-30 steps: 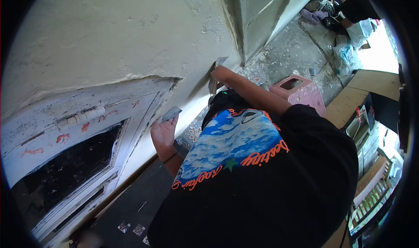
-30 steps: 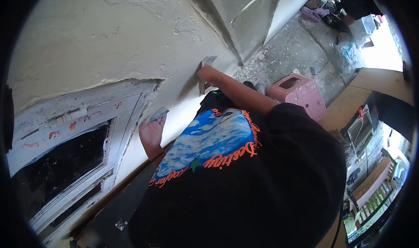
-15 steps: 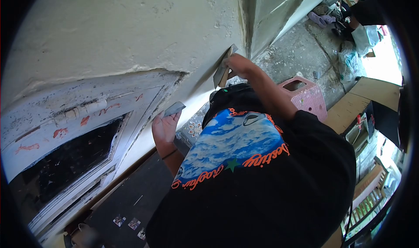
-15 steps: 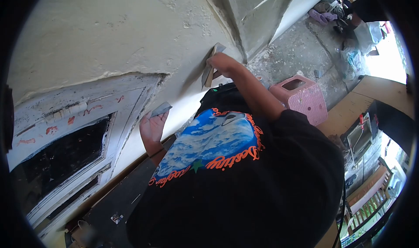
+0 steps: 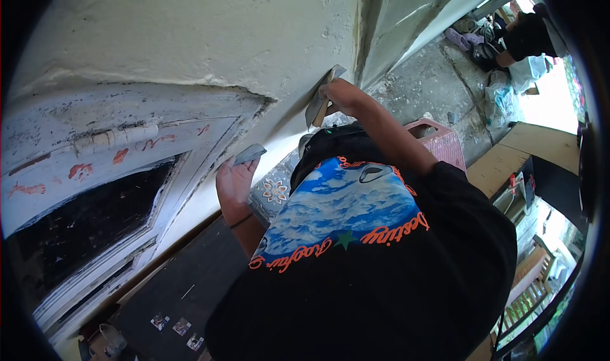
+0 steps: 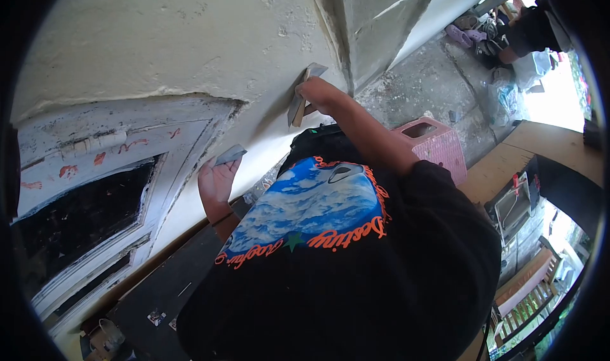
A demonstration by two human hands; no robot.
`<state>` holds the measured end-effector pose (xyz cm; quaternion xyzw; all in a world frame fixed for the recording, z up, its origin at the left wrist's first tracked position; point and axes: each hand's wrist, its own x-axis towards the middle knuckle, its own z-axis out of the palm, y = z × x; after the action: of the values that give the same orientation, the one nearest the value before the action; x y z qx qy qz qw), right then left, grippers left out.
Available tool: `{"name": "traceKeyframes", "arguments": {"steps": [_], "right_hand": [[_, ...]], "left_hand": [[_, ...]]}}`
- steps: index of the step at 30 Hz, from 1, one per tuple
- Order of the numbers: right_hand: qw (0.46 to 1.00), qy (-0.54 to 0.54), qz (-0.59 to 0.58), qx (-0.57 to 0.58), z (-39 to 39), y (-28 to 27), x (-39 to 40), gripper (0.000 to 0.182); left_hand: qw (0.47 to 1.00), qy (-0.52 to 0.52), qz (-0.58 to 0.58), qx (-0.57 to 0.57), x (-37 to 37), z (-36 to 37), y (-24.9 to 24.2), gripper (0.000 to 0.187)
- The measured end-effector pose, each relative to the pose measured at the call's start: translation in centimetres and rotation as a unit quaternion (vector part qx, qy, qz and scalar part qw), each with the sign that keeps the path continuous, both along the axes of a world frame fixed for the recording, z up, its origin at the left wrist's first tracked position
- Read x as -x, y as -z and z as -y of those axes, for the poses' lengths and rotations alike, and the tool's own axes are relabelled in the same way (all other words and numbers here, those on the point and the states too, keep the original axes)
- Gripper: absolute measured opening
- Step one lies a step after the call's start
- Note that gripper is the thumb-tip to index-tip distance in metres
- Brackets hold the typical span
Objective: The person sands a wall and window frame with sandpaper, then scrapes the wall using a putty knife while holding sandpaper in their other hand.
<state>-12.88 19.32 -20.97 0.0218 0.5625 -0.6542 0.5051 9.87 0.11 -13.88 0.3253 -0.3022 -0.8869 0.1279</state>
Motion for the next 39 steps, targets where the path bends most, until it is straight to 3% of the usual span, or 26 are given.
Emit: {"name": "traceKeyframes", "arguments": {"steps": [3, 7, 10, 12, 14, 19, 21, 26, 28, 29, 30, 32, 38, 39], "right_hand": [[0.994, 0.099, -0.012, 0.046, 0.7, -2.8, -1.8, 0.032], [0.998, 0.023, -0.02, -0.046, 0.7, 0.5, -0.3, 0.031], [0.997, 0.055, -0.03, -0.046, 0.9, 0.8, -0.2, 0.029], [0.96, -0.061, -0.261, -0.08, 0.3, -1.4, -0.9, 0.033], [0.997, 0.052, -0.061, 0.02, 0.7, -1.5, -1.2, 0.038], [0.996, 0.008, -0.081, -0.041, -0.2, 0.9, -0.5, 0.048], [0.962, 0.066, -0.247, -0.097, -0.2, -0.5, -1.5, 0.045], [0.973, 0.012, -0.207, -0.102, -1.5, -0.1, -0.6, 0.038], [0.954, 0.011, -0.231, -0.189, -2.4, 0.0, -0.3, 0.037], [0.924, 0.072, -0.337, -0.168, -2.5, -0.8, -1.1, 0.036], [0.923, 0.076, -0.338, -0.166, -2.6, -1.6, -0.7, 0.036], [0.912, -0.052, -0.341, -0.224, -3.6, -3.5, -0.9, 0.035], [0.871, -0.058, -0.402, -0.277, -5.2, -3.2, -0.8, 0.035], [0.872, -0.071, -0.393, -0.284, -5.6, -3.7, -0.6, 0.045]], "left_hand": [[1.0, 0.01, -0.021, -0.007, 0.4, 0.2, 0.4, 0.048], [1.0, -0.008, -0.013, -0.012, -0.4, 0.4, 0.9, 0.047], [1.0, -0.011, -0.01, -0.011, -0.4, 0.0, 0.8, 0.046], [1.0, -0.016, 0.013, 0.007, -0.2, 0.1, 0.7, 0.046], [1.0, -0.012, 0.012, -0.014, -0.2, 0.2, 0.7, 0.046], [1.0, 0.023, -0.018, -0.001, -0.6, 0.3, 0.9, 0.044], [1.0, 0.011, -0.002, 0.0, -0.3, 0.5, 0.9, 0.043], [1.0, 0.013, 0.0, -0.003, -0.3, 0.2, 0.8, 0.044], [1.0, 0.022, 0.006, 0.021, -0.3, 0.3, 0.8, 0.045], [1.0, 0.024, 0.008, 0.014, -0.2, 0.3, 0.8, 0.045], [1.0, 0.026, 0.006, 0.016, 0.1, 0.6, 0.9, 0.045], [1.0, 0.017, 0.008, 0.006, -0.5, 0.6, 1.2, 0.045], [1.0, 0.026, -0.008, 0.008, -0.4, 0.4, 0.8, 0.043], [0.999, 0.032, -0.015, 0.004, -0.4, 0.5, 1.0, 0.043]]}}
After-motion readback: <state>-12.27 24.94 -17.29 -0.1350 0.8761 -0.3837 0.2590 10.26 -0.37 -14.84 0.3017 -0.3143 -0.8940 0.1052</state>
